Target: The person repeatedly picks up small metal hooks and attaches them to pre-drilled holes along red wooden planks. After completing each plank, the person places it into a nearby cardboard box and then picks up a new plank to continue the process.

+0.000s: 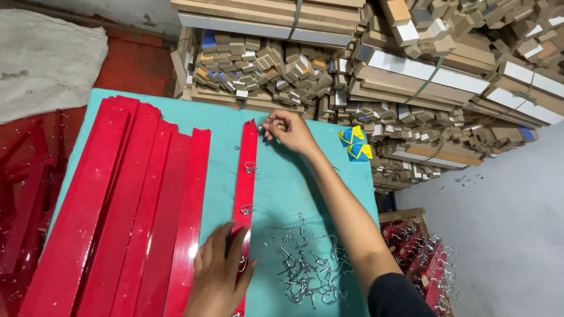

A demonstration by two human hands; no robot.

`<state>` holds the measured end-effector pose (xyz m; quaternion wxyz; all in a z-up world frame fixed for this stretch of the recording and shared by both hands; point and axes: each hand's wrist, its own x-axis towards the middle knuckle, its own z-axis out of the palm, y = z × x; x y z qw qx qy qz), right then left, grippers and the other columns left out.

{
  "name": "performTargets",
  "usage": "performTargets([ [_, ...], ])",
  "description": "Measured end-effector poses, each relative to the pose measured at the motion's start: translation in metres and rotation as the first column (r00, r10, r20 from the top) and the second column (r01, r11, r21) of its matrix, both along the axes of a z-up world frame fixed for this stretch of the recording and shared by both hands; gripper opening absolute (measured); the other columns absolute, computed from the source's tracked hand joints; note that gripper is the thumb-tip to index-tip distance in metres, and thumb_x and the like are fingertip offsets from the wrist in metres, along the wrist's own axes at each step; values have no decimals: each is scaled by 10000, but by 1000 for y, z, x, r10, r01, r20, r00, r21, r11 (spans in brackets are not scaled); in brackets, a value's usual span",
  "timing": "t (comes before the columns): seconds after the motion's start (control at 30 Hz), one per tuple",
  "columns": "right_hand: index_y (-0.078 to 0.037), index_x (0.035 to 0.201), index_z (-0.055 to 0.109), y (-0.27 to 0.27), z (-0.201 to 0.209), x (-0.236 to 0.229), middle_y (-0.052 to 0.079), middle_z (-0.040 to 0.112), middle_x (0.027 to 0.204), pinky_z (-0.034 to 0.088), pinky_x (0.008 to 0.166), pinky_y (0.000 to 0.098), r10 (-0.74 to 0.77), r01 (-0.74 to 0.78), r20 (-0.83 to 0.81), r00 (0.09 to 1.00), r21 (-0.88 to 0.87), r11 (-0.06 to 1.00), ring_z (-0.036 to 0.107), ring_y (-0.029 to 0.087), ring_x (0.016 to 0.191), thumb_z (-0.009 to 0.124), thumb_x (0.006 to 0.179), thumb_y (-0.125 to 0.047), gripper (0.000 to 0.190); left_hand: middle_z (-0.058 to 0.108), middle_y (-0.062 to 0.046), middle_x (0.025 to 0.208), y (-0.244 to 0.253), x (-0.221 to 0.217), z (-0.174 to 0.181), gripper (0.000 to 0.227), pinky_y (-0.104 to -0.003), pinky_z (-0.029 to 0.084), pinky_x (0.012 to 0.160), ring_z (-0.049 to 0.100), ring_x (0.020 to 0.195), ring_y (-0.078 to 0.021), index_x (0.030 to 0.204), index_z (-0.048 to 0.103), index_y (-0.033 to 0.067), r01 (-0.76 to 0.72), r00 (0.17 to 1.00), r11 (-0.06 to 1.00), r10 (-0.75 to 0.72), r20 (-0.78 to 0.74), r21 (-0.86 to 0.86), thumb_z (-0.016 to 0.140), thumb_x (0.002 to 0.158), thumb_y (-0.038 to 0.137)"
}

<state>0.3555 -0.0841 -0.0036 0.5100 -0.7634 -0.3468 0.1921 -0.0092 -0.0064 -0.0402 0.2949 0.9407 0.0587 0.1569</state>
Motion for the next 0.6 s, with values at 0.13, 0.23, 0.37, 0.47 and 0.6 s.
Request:
performTargets([
  [0.13, -59, 968, 670, 4, 5, -2, 36, 748, 793, 589, 740, 225, 2, -1, 21, 1000, -40, 999, 723, 86, 722, 650, 992, -27, 44, 452, -125, 1541, -1, -4, -2, 625, -514, 428, 1025, 432, 1411, -351, 1479, 481, 173, -2, 1000, 998, 3, -8, 67, 612, 941, 464],
  [0.23, -58, 952, 659, 5, 2, -1, 56, 750, 793, 597, 732, 239, -2, 2, -16, 1000, -17, 1000, 726, 105, 714, 674, 990, -62, 41, 463, -107, 1538, -3, -4, -3, 628, -506, 427, 1015, 434, 1417, -325, 1469, 488, 181, -13, 1000, 997, 14, -7, 73, 632, 924, 458],
  [0.37, -59, 930, 655, 8, 4, -1, 41, 736, 752, 561, 682, 218, -12, 11, -15, 1000, -44, 999, 706, 87, 681, 661, 990, -29, 67, 478, -102, 1518, -2, -4, -3, 608, -490, 425, 1008, 443, 1405, -311, 1450, 511, 188, -15, 1000, 996, 14, 1, 83, 631, 923, 467],
  [0.47, -61, 908, 641, 10, 2, 0, 33, 726, 711, 526, 615, 200, 3, -4, -15, 1000, -52, 999, 693, 77, 643, 654, 989, -30, 88, 468, -99, 1532, -2, -5, -2, 624, -487, 435, 1013, 442, 1411, -304, 1458, 498, 185, -13, 1000, 996, 14, -5, 93, 639, 924, 475],
  [0.6, -60, 902, 651, 10, 0, -1, 39, 737, 715, 561, 648, 215, -43, 43, -2, 999, -44, 998, 705, 89, 636, 670, 982, -40, 84, 480, -109, 1518, -1, -5, -2, 605, -496, 441, 1002, 455, 1391, -318, 1440, 515, 176, -12, 1000, 996, 11, 8, 93, 647, 921, 457],
])
